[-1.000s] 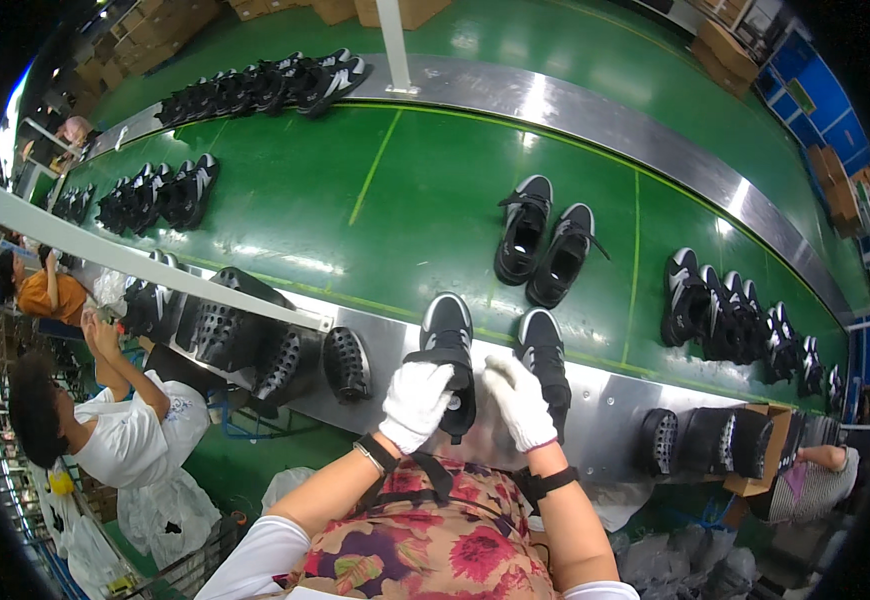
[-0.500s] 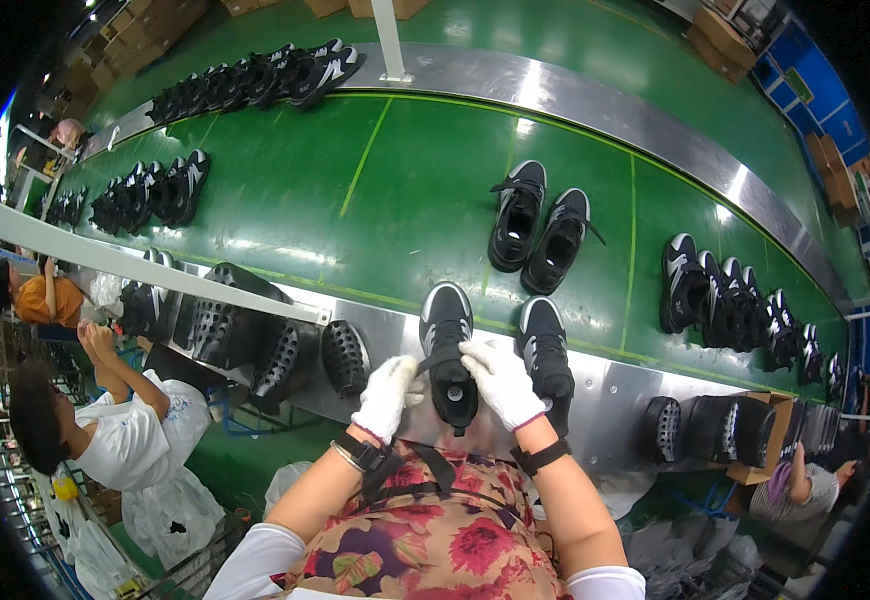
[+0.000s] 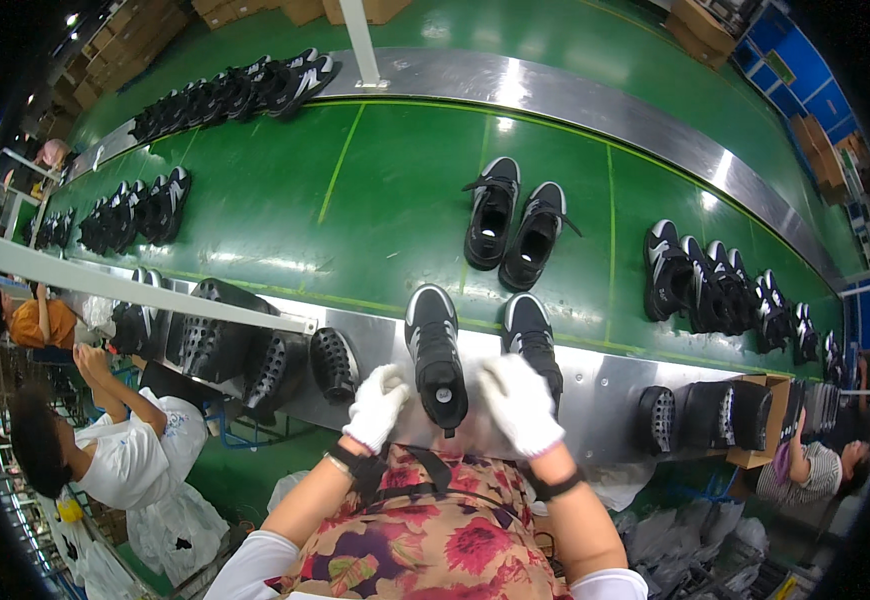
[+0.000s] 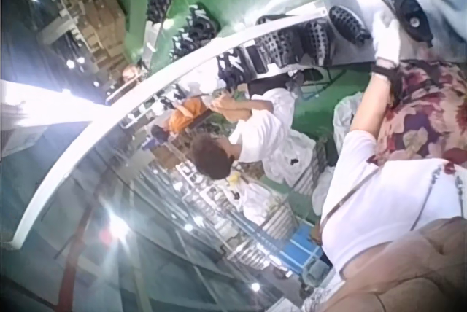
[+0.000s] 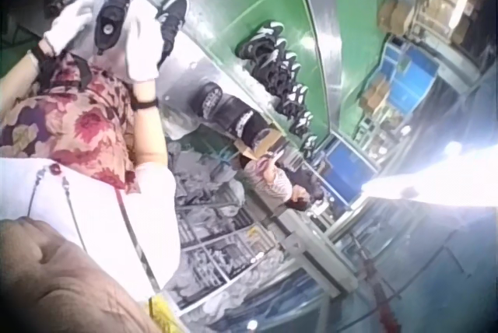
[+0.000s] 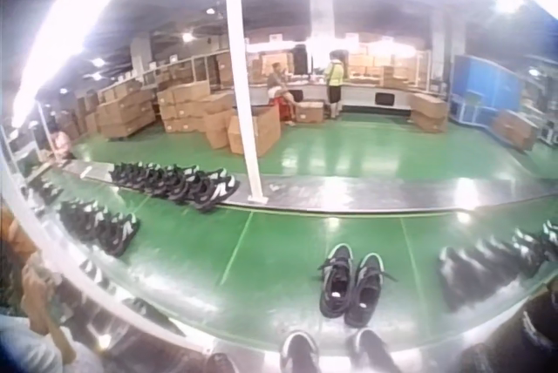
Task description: Assembling and inspecting shoes on a production line, including fitting soles and packing into bags.
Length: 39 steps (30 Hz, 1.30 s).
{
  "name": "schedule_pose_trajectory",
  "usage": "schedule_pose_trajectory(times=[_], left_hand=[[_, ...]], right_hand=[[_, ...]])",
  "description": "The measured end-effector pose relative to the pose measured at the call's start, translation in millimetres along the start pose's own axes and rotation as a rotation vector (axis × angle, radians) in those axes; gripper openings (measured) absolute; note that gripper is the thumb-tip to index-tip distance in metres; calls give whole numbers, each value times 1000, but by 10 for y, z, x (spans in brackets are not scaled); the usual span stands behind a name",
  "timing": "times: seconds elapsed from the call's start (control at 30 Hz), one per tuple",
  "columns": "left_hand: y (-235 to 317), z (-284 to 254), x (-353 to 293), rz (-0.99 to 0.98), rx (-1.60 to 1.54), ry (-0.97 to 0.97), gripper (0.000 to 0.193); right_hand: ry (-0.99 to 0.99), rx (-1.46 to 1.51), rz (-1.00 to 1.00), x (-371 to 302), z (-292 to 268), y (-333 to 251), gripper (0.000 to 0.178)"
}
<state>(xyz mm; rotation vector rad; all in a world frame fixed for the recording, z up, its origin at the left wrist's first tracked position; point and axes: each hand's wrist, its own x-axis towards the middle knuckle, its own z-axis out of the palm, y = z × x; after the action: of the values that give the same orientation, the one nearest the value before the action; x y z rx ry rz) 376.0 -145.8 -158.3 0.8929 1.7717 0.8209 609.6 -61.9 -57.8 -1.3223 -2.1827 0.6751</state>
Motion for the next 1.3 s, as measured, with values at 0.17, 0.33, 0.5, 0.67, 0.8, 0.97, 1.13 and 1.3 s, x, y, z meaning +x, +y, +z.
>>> schedule_pose_trajectory(times=[0.17, 0.33, 0.5, 0.67, 0.8, 0.97, 1.13, 1.3], left_hand=[[546, -17, -178, 56, 462, -115, 79], [694, 193, 53, 65, 516, -42, 45], [935, -162, 382, 136, 752, 40, 37], [1077, -413, 981, 174, 783, 209, 31], [1186, -680, 1544, 239, 579, 323, 52], [1727, -386, 1622, 410, 797, 495, 49], [1914, 385, 1725, 808, 693, -91, 51], [1710, 753, 1890, 711, 784, -152, 33]], right_hand=[[-316, -504, 266, -384, -898, 25, 39], [-523, -414, 311, -537, -464, 211, 34], [-292, -199, 51, 114, -114, -8, 17], [-141, -88, 12, 984, 559, -246, 22], [-74, 177, 42, 1587, 802, -89, 42], [111, -364, 199, 1603, 282, 284, 43], [17, -359, 412, 1370, 296, 864, 36], [50, -208, 333, 1071, 223, 862, 16]])
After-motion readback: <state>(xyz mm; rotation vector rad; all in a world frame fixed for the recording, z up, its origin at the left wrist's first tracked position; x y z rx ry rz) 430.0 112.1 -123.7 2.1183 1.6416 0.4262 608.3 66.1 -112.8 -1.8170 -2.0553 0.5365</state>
